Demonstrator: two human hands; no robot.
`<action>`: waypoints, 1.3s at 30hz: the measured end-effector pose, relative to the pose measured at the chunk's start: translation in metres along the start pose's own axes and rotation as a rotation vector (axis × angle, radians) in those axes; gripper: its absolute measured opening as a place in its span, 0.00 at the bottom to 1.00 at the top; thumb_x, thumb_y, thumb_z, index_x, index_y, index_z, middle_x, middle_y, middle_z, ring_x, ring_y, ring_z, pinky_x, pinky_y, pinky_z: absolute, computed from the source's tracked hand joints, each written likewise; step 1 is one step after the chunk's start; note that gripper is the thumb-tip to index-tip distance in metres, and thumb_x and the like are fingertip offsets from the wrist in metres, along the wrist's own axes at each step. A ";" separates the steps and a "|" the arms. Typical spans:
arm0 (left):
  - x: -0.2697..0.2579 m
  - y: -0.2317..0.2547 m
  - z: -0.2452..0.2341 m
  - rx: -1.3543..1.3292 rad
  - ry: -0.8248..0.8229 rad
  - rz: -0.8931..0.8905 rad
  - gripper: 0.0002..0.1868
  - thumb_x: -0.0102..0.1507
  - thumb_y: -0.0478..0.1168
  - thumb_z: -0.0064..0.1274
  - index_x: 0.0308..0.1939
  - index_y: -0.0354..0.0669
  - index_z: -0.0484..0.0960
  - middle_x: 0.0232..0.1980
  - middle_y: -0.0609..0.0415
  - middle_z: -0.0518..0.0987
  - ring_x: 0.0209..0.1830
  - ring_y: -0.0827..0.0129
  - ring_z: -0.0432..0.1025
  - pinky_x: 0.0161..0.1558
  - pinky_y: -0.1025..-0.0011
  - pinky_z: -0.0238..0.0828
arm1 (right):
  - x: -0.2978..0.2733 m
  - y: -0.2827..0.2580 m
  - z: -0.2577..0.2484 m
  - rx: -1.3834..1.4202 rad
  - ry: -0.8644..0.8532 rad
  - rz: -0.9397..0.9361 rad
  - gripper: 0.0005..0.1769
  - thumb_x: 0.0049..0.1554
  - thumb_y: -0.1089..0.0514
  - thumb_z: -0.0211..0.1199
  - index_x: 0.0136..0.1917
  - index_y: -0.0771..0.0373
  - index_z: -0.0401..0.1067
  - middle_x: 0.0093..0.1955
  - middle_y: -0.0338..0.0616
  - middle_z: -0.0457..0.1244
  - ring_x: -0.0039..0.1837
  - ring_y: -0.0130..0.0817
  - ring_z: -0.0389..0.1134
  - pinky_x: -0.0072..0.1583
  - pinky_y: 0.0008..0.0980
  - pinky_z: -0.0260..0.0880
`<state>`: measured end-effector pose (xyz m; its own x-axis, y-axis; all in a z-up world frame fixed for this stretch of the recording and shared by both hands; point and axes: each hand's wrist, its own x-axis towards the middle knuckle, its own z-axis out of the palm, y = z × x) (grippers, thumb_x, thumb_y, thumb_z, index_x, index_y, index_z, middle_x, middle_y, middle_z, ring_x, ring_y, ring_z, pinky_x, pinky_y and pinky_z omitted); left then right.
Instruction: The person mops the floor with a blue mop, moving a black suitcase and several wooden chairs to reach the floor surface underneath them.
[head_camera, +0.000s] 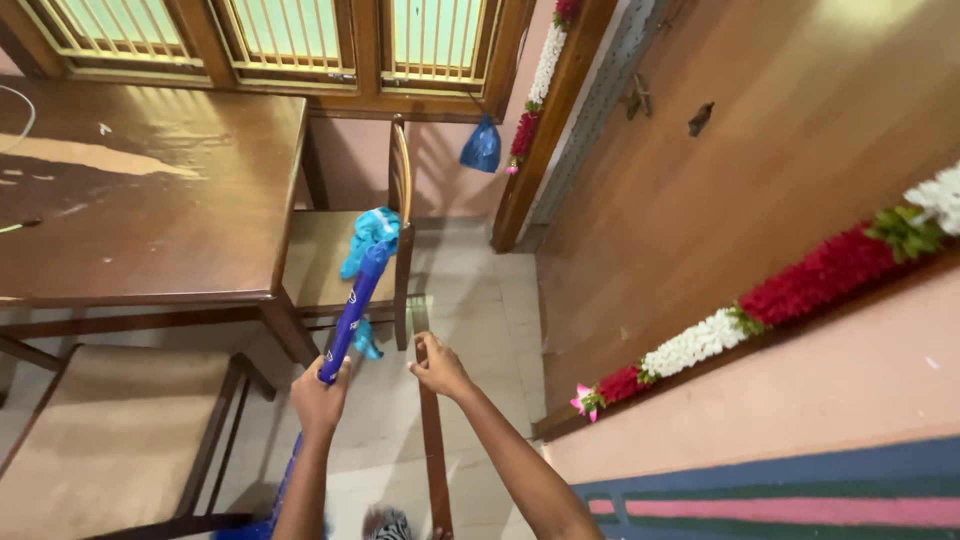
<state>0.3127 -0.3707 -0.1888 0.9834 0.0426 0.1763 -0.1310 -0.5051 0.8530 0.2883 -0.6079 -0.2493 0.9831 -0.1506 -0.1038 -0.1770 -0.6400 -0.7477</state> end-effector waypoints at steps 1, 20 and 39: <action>0.006 -0.002 0.006 0.011 -0.003 0.025 0.20 0.62 0.52 0.59 0.30 0.38 0.79 0.22 0.43 0.73 0.23 0.52 0.70 0.31 0.59 0.66 | 0.009 0.001 -0.005 0.007 0.006 0.000 0.30 0.56 0.54 0.67 0.68 0.61 0.61 0.63 0.48 0.64 0.50 0.37 0.74 0.57 0.39 0.72; 0.125 -0.059 0.095 0.147 0.132 -0.187 0.19 0.61 0.50 0.61 0.30 0.38 0.77 0.28 0.37 0.76 0.32 0.40 0.73 0.33 0.53 0.67 | 0.231 0.021 -0.045 -0.160 0.126 -0.392 0.14 0.54 0.64 0.60 0.55 0.57 0.72 0.58 0.47 0.65 0.61 0.51 0.67 0.59 0.46 0.69; 0.102 -0.060 0.170 0.453 0.311 -0.524 0.09 0.52 0.45 0.62 0.31 0.47 0.84 0.35 0.47 0.82 0.42 0.49 0.75 0.45 0.53 0.71 | 0.474 0.051 -0.077 -1.126 -0.551 -0.868 0.22 0.43 0.55 0.73 0.53 0.57 0.77 0.62 0.45 0.66 0.69 0.45 0.61 0.66 0.46 0.64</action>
<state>0.4424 -0.4822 -0.3053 0.8132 0.5819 -0.0092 0.4742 -0.6535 0.5900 0.7418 -0.7699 -0.2860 0.6476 0.6900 -0.3234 0.7541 -0.6411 0.1422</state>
